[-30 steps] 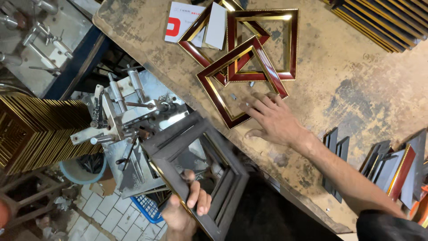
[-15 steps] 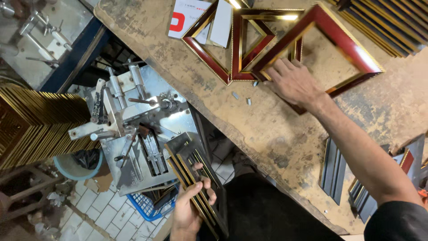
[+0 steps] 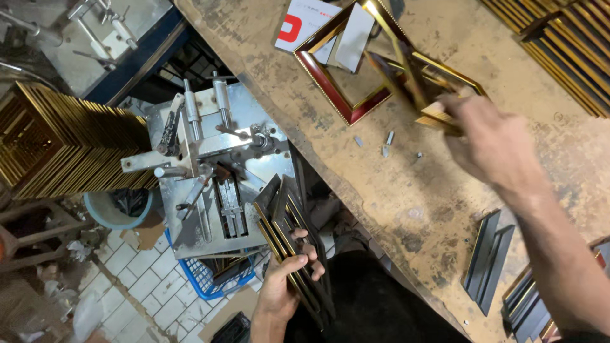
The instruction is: The person assembles picture frames by placing four mitered frame pieces into a corner-joining machine, tightening the handles to secure the corners, and then removing the completed frame. They repeat this process for multiple frames and stack the finished frames on the table.
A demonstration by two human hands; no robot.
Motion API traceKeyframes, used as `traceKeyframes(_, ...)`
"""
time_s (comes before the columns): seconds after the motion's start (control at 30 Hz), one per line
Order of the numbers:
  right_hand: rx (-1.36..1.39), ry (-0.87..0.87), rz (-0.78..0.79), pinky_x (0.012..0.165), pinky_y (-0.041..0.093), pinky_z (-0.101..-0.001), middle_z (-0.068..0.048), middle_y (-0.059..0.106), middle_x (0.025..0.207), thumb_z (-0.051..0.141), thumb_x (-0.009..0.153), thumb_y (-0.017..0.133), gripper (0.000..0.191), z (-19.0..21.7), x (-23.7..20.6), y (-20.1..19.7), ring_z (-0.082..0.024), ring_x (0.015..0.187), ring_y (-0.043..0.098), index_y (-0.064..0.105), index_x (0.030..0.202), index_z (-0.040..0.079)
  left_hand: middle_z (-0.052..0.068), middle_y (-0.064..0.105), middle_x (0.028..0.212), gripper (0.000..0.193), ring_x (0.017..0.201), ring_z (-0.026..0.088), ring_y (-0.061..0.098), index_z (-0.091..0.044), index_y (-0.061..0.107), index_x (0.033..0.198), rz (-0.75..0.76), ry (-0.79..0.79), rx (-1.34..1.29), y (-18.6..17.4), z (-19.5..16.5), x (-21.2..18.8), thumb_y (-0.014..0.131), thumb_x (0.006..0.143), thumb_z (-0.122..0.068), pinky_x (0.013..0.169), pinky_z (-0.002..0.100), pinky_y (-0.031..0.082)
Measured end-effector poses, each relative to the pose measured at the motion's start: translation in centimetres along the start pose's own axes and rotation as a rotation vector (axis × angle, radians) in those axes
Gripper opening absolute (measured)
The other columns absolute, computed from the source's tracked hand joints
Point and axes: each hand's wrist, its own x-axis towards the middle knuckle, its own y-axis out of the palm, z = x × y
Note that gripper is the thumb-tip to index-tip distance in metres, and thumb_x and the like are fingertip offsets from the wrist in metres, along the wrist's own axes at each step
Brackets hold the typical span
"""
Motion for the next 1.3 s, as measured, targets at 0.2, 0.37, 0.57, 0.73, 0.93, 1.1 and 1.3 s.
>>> traceKeyframes(0.2, 0.991, -0.099, 0.035, 0.050, 0.046, -0.0238, 0.001, 0.057, 0.070, 0.044, 0.105, 0.061, 0.038, 0.2, -3.8, -9.1, -0.005, 0.054, 0.055, 0.060, 0.105, 0.005, 0.015, 0.067, 0.117, 0.079, 0.098, 0.033, 0.076, -0.004, 0.047, 0.139, -0.059, 0.162, 0.209, 0.0, -0.6, 0.8, 0.080, 0.069, -0.021, 0.063, 0.041, 0.058)
traceKeyframes(0.37, 1.843, 0.009, 0.516, 0.032, 0.043, -0.0253, 0.001, 0.049, 0.062, 0.037, 0.111, 0.049, 0.032, 7.0, -1.3, -0.1, -0.008, 0.042, 0.047, 0.052, 0.117, 0.006, 0.017, 0.062, 0.135, 0.100, 0.119, 0.032, 0.068, -0.001, 0.041, 0.148, 0.285, 0.373, 0.204, -0.2, 0.6, 1.9, 0.089, 0.072, -0.043, 0.099, 0.044, 0.056)
traceKeyframes(0.57, 0.866, -0.253, 0.131, 0.095, 0.056, -0.0474, -0.027, 0.065, 0.129, 0.040, 0.114, 0.050, 0.048, 12.5, 2.8, 5.7, -0.036, 0.116, 0.065, 0.051, 0.139, 0.000, 0.012, 0.056, 0.102, 0.080, 0.090, 0.033, 0.066, 0.002, 0.041, 0.143, 0.153, 0.292, -0.041, -3.2, 3.1, -0.5, 0.088, 0.081, -0.018, 0.079, 0.050, 0.054)
traceKeyframes(0.73, 0.066, -0.307, -0.005, 0.106, 0.033, -0.0566, -0.015, 0.049, 0.145, 0.056, 0.083, 0.061, 0.073, 7.8, 10.2, 7.3, -0.034, 0.136, 0.046, 0.055, 0.138, 0.008, 0.014, 0.056, 0.105, 0.074, 0.092, 0.035, 0.068, -0.002, 0.040, 0.138, 0.134, 0.139, -0.120, -3.2, 4.0, -1.5, 0.081, 0.077, -0.013, 0.087, 0.055, 0.055)
traceKeyframes(0.93, -0.257, -0.380, -0.134, 0.105, 0.038, -0.0458, -0.007, 0.063, 0.113, 0.027, 0.097, 0.066, 0.024, 3.0, 10.5, 11.0, -0.024, 0.117, 0.056, 0.061, 0.114, 0.011, 0.013, 0.055, 0.105, 0.088, 0.098, 0.036, 0.070, -0.007, 0.037, 0.147, 0.150, 0.097, -0.160, -1.0, 2.2, -1.4, 0.077, 0.069, -0.012, 0.096, 0.063, 0.054)
traceKeyframes(1.1, 0.224, -0.440, -0.958, 0.062, 0.039, -0.0366, -0.004, 0.056, 0.084, 0.021, 0.120, 0.061, 0.019, -2.9, 8.7, 4.8, -0.019, 0.067, 0.048, 0.058, 0.113, 0.004, 0.016, 0.054, 0.104, 0.079, 0.094, 0.039, 0.068, 0.000, 0.038, 0.147, 0.150, 0.174, 0.027, -0.1, 0.5, -1.7, 0.075, 0.077, -0.009, 0.086, 0.065, 0.056)
traceKeyframes(1.3, 0.505, -0.345, -1.181, 0.048, 0.034, -0.0302, -0.014, 0.051, 0.082, 0.035, 0.117, 0.039, 0.037, -5.7, 3.1, -0.5, -0.016, 0.056, 0.040, 0.032, 0.131, 0.001, 0.018, 0.056, 0.113, 0.074, 0.096, 0.037, 0.068, 0.004, 0.042, 0.141, 0.140, 0.212, 0.110, 2.9, -1.1, -0.4, 0.077, 0.077, -0.008, 0.086, 0.054, 0.056)
